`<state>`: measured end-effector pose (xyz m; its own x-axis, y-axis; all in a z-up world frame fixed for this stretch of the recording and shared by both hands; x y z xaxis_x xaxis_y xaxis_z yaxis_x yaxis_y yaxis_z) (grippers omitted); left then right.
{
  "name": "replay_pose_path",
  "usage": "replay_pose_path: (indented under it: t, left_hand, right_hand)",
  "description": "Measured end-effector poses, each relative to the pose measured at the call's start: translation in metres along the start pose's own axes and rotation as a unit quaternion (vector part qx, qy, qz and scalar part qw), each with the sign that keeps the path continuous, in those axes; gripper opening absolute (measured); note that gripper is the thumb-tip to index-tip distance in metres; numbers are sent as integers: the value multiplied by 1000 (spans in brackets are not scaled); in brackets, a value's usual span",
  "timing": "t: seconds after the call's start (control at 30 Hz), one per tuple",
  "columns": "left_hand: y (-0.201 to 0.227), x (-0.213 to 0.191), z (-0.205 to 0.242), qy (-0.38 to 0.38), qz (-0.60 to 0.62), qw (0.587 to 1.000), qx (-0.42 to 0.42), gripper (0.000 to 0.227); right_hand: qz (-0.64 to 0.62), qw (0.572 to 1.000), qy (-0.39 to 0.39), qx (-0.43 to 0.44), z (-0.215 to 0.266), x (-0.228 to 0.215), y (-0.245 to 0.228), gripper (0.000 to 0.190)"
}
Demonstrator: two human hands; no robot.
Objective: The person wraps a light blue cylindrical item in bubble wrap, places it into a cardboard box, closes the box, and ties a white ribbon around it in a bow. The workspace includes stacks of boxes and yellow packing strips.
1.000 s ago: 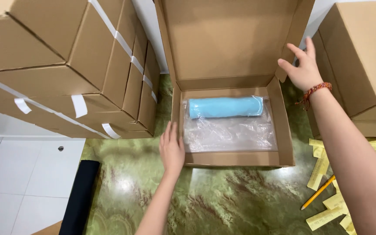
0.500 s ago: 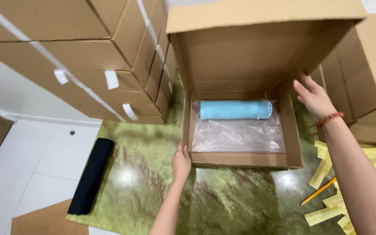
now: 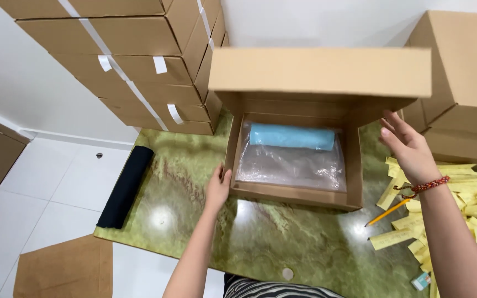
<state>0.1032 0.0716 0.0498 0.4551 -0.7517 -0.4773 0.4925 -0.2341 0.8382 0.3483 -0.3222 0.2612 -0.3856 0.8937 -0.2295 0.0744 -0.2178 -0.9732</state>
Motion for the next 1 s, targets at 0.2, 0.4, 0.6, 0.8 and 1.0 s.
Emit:
replay_pose_path:
  t: [0.2,0.4,0.6,0.8,1.0]
  left_hand:
    - [94,-44,53,46,104,990,87,81]
    - [120,-52,82,64,203,971,109,76]
    - [109,-48,106,59,303,947,91,81]
    - [78,-53,105,73,366,927,20,61]
    - [35,-50,90,75,473,878,-31,56]
  right_hand:
    - [-22,1000,12,-16,44,-23,61,27]
    - [178,983,51,-12,88,-21,84,38]
    - [168,975,136,-52,132,-12,59,55]
    - [253,914,32,-317,144,-13,47,65]
    - [223,924,30,-309,159,0,32,44]
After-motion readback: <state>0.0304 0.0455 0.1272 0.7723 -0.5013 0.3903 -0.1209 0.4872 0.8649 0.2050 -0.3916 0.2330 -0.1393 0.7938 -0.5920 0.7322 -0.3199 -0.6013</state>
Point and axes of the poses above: each hand's wrist, its own z-axis away from the middle knuckle, its own x-axis out of the palm, y = z × x, the point moved 3 cm from there along -z, towards the middle knuckle, and after that the axes turned 2 degrees about -y, right-handed, at the moved point
